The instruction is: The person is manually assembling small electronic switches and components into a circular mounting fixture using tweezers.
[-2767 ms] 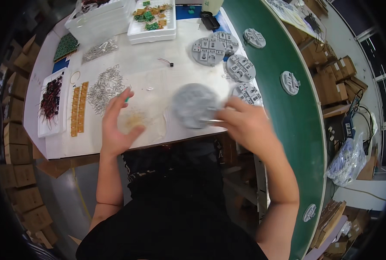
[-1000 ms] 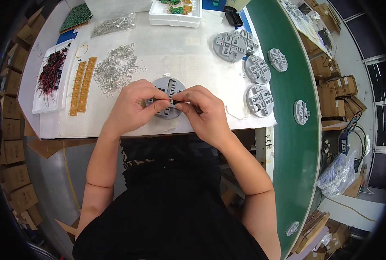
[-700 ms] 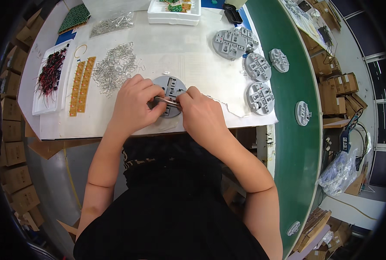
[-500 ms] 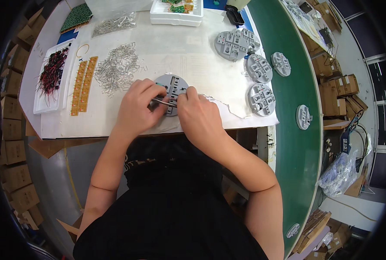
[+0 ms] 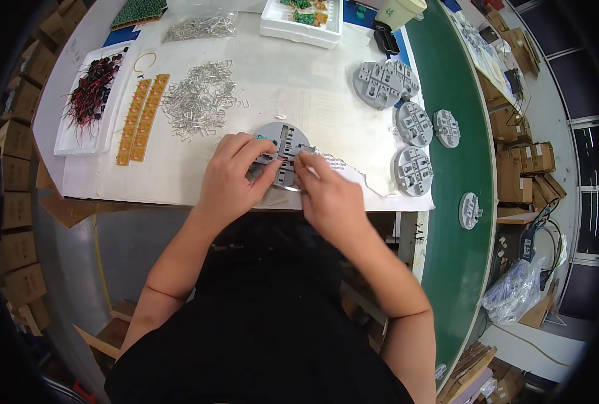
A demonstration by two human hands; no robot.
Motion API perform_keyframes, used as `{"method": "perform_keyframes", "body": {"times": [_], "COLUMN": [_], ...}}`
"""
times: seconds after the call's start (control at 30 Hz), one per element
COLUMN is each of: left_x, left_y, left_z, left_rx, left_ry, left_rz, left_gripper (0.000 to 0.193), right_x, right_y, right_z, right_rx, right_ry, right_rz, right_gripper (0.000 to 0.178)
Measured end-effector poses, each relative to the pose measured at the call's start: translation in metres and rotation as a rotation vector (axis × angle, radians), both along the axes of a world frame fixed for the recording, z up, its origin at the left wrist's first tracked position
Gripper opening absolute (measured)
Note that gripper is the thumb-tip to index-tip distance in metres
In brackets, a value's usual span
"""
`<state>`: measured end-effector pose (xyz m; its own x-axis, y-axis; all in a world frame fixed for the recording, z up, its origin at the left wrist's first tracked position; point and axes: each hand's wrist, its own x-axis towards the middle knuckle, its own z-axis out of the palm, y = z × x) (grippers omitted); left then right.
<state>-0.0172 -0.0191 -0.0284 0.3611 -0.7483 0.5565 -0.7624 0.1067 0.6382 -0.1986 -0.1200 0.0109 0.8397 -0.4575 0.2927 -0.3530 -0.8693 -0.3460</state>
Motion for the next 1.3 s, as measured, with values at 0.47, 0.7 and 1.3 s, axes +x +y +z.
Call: {"method": "perform_keyframes", "body": {"times": [0.47, 0.7, 1.3], "left_x": [0.002, 0.005, 0.0], "left_y": [0.012, 0.011, 0.012], "left_z": [0.006, 0.01, 0.015], "left_rx": [0.062, 0.028, 0.108], "left_ry": [0.071, 0.063, 0.129], "left_rz": [-0.117, -0.103, -0.129], "left_gripper": [0.043, 0.049, 0.069], "right_x": [0.162, 0.159, 0.117], "right_y": [-0.068, -0.067, -0.098], "right_z": [-0.002, -0.009, 0.02], "right_rx": [0.33, 0.243, 0.428], "right_ry": [0.241, 0.287, 0.029], "right_rz": [-0.154, -0.119, 0.026], "right_gripper": [0.02, 0.018, 0.018]}}
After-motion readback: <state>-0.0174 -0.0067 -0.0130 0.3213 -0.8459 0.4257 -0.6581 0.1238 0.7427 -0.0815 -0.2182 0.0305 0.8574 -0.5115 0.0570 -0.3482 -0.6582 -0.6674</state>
